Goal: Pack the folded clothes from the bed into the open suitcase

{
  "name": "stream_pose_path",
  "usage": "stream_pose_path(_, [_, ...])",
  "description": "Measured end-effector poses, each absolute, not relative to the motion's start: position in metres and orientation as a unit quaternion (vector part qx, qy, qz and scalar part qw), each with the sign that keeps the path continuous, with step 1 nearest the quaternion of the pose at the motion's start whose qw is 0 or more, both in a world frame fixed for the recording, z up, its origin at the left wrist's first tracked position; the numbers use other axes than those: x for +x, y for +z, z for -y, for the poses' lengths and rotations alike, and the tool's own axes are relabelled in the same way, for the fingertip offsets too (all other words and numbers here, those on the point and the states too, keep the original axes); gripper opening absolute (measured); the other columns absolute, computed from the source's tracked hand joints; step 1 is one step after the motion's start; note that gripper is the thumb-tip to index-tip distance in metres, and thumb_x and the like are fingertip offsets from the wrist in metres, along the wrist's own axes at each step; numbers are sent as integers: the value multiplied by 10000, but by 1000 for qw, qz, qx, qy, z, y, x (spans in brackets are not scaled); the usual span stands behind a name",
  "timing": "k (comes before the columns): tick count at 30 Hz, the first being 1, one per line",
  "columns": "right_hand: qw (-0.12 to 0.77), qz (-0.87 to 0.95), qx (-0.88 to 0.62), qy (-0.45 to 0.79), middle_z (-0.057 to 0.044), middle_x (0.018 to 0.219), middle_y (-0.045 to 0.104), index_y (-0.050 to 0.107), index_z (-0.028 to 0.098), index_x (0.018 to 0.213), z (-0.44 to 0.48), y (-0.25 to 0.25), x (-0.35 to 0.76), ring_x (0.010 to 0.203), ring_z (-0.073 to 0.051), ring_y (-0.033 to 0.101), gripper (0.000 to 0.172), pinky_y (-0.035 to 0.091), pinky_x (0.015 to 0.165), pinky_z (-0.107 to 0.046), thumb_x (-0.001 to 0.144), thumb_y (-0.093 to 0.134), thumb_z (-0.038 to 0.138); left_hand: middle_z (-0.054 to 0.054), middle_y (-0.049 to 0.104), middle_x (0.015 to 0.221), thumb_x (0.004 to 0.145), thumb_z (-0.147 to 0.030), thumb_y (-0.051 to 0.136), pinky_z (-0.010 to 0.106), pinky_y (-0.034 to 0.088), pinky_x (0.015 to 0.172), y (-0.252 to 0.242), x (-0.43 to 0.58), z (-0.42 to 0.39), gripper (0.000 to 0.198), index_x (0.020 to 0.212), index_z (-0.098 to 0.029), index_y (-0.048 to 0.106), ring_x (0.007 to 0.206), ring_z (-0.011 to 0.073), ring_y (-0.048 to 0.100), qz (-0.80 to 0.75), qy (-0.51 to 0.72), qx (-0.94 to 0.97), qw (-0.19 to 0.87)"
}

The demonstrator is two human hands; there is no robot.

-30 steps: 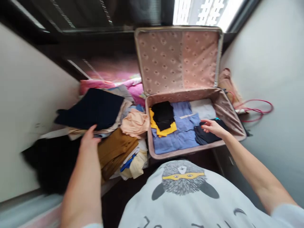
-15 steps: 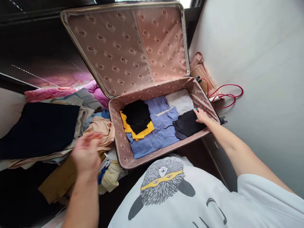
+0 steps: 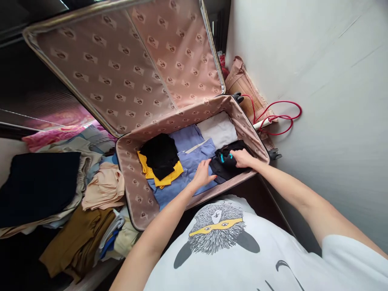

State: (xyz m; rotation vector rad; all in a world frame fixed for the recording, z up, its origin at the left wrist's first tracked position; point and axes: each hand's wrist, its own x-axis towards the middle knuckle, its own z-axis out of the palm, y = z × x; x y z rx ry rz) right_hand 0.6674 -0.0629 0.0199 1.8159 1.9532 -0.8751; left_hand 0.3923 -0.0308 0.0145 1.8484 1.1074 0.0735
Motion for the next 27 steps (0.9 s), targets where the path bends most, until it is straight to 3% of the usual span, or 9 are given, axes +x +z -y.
stream_pose_path(3, [158,-771,552,-276,-182,1186,674,528,150,1314,89,30,651,1139,-336,622,522,393,984,-432,803,628,133,200,263,1690,562,-210,887,600,235,1238,-9,428,27,1176,1597,-229,328,1555,450,221,-384,-18,841,382])
stream_pose_path(6, [168,-778,544,-265,-196,1206,662,520,131,1346,99,34,646,1122,-327,616,528,393,977,-428,822,590,115,153,237,1714,553,-189,894,634,115,1259,-27,450,27,1217,1618,-265,310,1587,455,88,-292,-66,885,358])
stream_pose_path(8, [170,-772,553,-263,-198,1227,655,497,125,1381,99,36,648,1121,-327,611,561,397,973,-430,827,584,111,155,335,1674,593,-211,876,629,106,1261,-35,457,27,1110,1585,-247,381,1579,444,140,-253,-72,894,363])
stream_pose_path(11, [169,-742,594,-261,-186,1210,658,492,130,1376,95,45,655,1099,-317,613,555,408,951,-415,830,588,107,170,532,1522,717,-244,783,537,257,1238,-39,466,20,835,1497,-193,490,1477,380,401,-248,-57,886,388])
stream_pose_path(13, [167,-691,657,-250,-182,1185,657,503,123,1335,94,54,663,1065,-309,619,510,423,912,-392,838,617,137,154,594,1446,769,-242,726,475,358,1185,-40,476,10,751,1481,-185,494,1372,332,526,-265,-59,875,400])
stream_pose_path(16, [143,-628,740,-193,-194,1179,632,502,108,1318,97,69,678,1047,-313,614,473,442,867,-377,875,638,205,154,583,1438,769,-263,739,462,420,1136,-46,501,-8,752,1471,-177,487,1330,334,554,-298,-95,862,400])
stream_pose_path(21, [26,-644,755,-121,-153,1147,616,477,148,1397,124,76,708,1062,-297,600,499,465,905,-375,924,606,240,213,407,1562,623,-407,904,533,408,1151,-68,549,-28,941,1436,-169,493,1458,414,401,-383,-133,811,422])
stream_pose_path(25, [-79,-659,737,-126,-118,1097,649,548,161,1338,152,59,718,994,-253,618,387,477,884,-355,955,531,212,184,566,1414,511,-385,960,432,457,1121,-79,571,-34,1135,1479,-128,425,1336,357,549,-436,-110,723,525])
stream_pose_path(27, [-110,-671,727,-98,-107,1009,677,622,143,1233,162,47,718,934,-239,620,298,459,855,-353,969,488,174,130,664,1267,515,-359,951,390,507,1065,-81,574,-37,1034,1416,-125,503,1222,323,633,-447,-110,670,582])
